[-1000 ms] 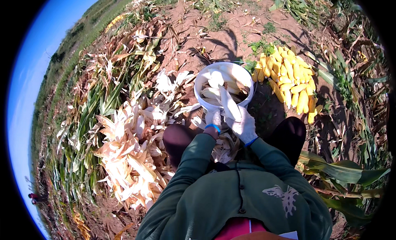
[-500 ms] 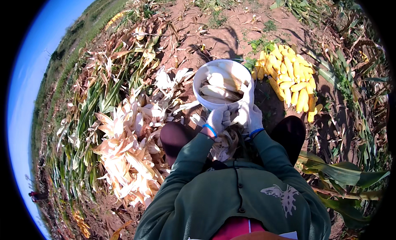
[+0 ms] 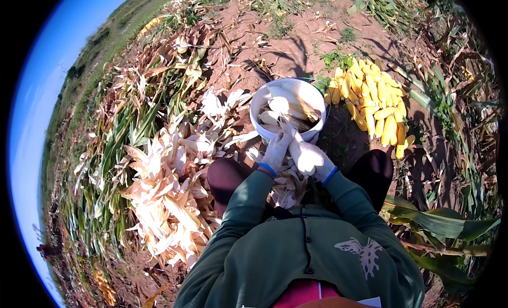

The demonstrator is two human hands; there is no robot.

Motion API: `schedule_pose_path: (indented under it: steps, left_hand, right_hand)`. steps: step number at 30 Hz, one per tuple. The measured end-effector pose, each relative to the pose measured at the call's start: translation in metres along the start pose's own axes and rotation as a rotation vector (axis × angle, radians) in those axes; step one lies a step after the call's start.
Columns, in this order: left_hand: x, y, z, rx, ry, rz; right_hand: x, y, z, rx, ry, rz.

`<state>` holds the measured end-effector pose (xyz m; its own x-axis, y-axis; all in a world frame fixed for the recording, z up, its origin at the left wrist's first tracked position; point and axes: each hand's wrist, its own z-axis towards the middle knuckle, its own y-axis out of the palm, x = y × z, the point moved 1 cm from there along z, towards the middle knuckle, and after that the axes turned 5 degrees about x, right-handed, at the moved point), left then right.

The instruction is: The person sits in a cornfield and shucks corn cobs by hand, removing the husks and placing the cleaned cobs into a white bucket. The person discards the husks to the side and continues processing multiple cobs.

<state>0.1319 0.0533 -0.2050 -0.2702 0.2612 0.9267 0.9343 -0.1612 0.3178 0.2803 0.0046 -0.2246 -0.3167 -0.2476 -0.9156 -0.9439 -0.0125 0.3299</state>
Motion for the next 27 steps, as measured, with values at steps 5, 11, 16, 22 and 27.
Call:
schedule_pose_path:
  steps: [5,11,16,22,27]
  left_hand:
    - [-0.001,0.004,-0.008,0.194,0.233,0.237]
    - [-0.008,0.003,-0.005,0.292,0.329,0.251]
    - [-0.005,-0.003,0.000,0.245,0.182,0.216]
    - [0.021,-0.008,-0.001,0.208,0.133,0.339]
    - [-0.011,-0.015,0.010,0.404,-0.067,-0.083]
  right_hand:
    - [-0.004,0.008,0.007,0.010,-0.488,-1.039]
    - [0.028,-0.015,0.018,0.264,-0.338,-1.129]
    - [0.013,-0.012,0.015,0.296,-0.270,-1.085]
    - [-0.011,-0.001,0.003,0.271,-0.135,-1.179]
    - [0.026,-0.022,0.023,0.247,0.006,-0.501]
